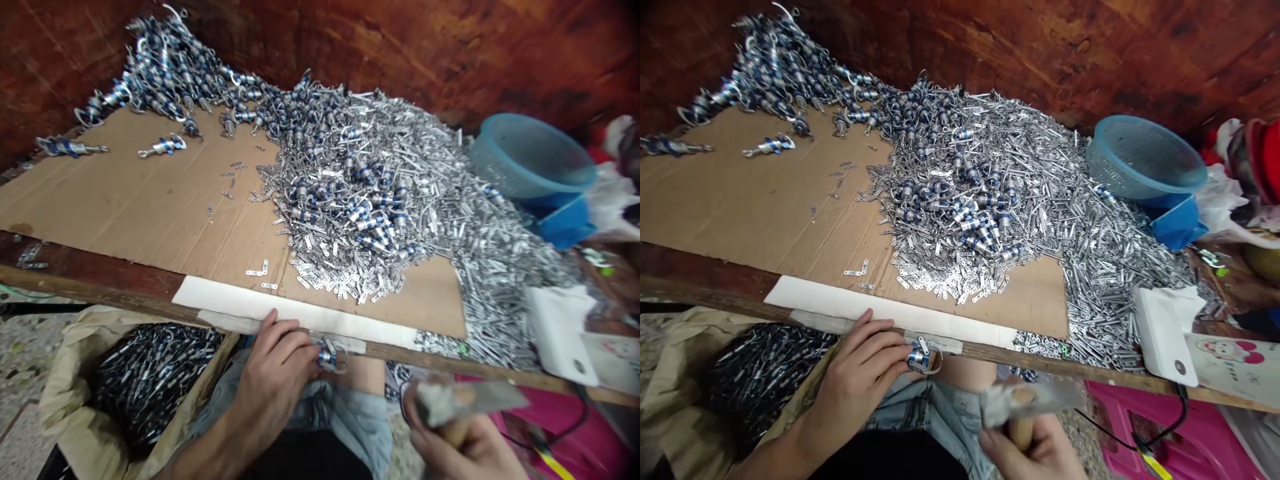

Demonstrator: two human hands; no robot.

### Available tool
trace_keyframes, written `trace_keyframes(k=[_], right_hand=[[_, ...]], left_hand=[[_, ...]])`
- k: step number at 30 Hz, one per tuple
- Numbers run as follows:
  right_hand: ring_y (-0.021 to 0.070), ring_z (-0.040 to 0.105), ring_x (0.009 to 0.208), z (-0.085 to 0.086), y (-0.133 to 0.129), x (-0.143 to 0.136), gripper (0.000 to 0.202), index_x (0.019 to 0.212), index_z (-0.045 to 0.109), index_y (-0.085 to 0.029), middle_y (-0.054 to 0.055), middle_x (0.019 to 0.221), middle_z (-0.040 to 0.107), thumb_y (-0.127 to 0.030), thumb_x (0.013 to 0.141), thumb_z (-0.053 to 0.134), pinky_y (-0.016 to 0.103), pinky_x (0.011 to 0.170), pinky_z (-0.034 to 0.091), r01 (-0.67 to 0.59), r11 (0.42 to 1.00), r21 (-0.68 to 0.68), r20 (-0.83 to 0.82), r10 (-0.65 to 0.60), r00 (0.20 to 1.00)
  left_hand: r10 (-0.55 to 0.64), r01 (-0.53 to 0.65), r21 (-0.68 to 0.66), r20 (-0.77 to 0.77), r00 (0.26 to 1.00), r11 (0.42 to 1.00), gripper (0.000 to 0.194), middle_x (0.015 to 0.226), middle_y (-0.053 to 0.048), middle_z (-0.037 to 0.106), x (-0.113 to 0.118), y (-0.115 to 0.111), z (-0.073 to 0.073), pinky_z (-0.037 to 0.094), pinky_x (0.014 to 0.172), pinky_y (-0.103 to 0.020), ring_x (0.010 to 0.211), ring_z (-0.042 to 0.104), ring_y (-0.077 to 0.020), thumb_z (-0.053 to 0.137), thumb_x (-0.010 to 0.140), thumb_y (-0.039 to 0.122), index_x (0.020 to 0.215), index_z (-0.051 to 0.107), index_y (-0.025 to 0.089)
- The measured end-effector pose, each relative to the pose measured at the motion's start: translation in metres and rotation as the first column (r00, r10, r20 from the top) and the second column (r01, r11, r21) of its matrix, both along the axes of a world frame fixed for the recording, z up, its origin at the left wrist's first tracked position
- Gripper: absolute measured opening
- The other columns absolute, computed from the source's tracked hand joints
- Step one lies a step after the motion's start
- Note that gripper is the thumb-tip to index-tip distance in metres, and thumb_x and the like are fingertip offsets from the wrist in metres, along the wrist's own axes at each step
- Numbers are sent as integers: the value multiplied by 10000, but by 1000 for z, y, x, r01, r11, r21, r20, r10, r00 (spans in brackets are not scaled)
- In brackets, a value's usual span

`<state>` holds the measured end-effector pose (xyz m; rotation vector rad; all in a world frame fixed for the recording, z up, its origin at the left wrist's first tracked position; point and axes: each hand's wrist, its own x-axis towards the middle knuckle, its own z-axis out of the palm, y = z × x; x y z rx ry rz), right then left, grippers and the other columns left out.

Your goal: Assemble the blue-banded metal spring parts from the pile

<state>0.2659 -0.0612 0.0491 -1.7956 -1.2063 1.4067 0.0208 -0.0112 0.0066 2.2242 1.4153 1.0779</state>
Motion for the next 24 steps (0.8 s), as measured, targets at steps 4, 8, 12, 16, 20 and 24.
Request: trace_keyframes(k=[4,8,12,16,20,24], right_hand=[[170,577,573,5,42,-53,295,604,528,-182,19,599,584,-415,701,680,273,515,486,99,986,135,127,-116,985],[162,569,644,-1,73,-77,191,741,585,-166,10,683,620,-354,751,610,256,586,465,-220,975,29,134,214,968],[152,535,619,-9,82,-78,142,780,595,-170,-1,665,601,-307,757,568,251,582,427,-346,936,-58,230,350,908],[128,495,566,-10,86,-77,109,717,545,-180,-25,605,535,-278,763,532,234,539,390,-399,914,-80,183,407,895],[107,452,552,-6,95,-76,86,673,510,-185,-43,587,502,-227,747,525,224,540,371,-478,871,-116,141,491,860],[91,432,545,-1,109,-75,50,674,519,-184,-53,588,500,-162,719,513,210,525,353,-585,800,-133,118,599,792]], left_hand=[[-7,7,-7,12,1000,1000,107,818,14,676,0,0,0,380,1040,-464,925,596,-191,552,846,164,868,638,223],[12,-10,-51,36,999,999,113,815,6,676,1,-1,0,380,1023,-502,936,585,-203,556,840,148,845,650,211],[26,-22,-63,70,997,998,102,793,10,672,4,-2,0,373,1026,-504,929,582,-202,556,843,151,831,644,202],[43,-37,-58,104,994,998,82,779,12,669,4,-1,0,374,1020,-515,927,583,-206,566,840,158,832,637,198],[14,-10,-52,74,997,999,87,761,23,669,3,0,0,385,1023,-507,916,594,-196,557,849,165,821,628,207],[36,-31,-51,90,995,998,64,750,20,664,3,-1,-1,392,1016,-507,920,587,-201,601,815,151,811,640,201]])
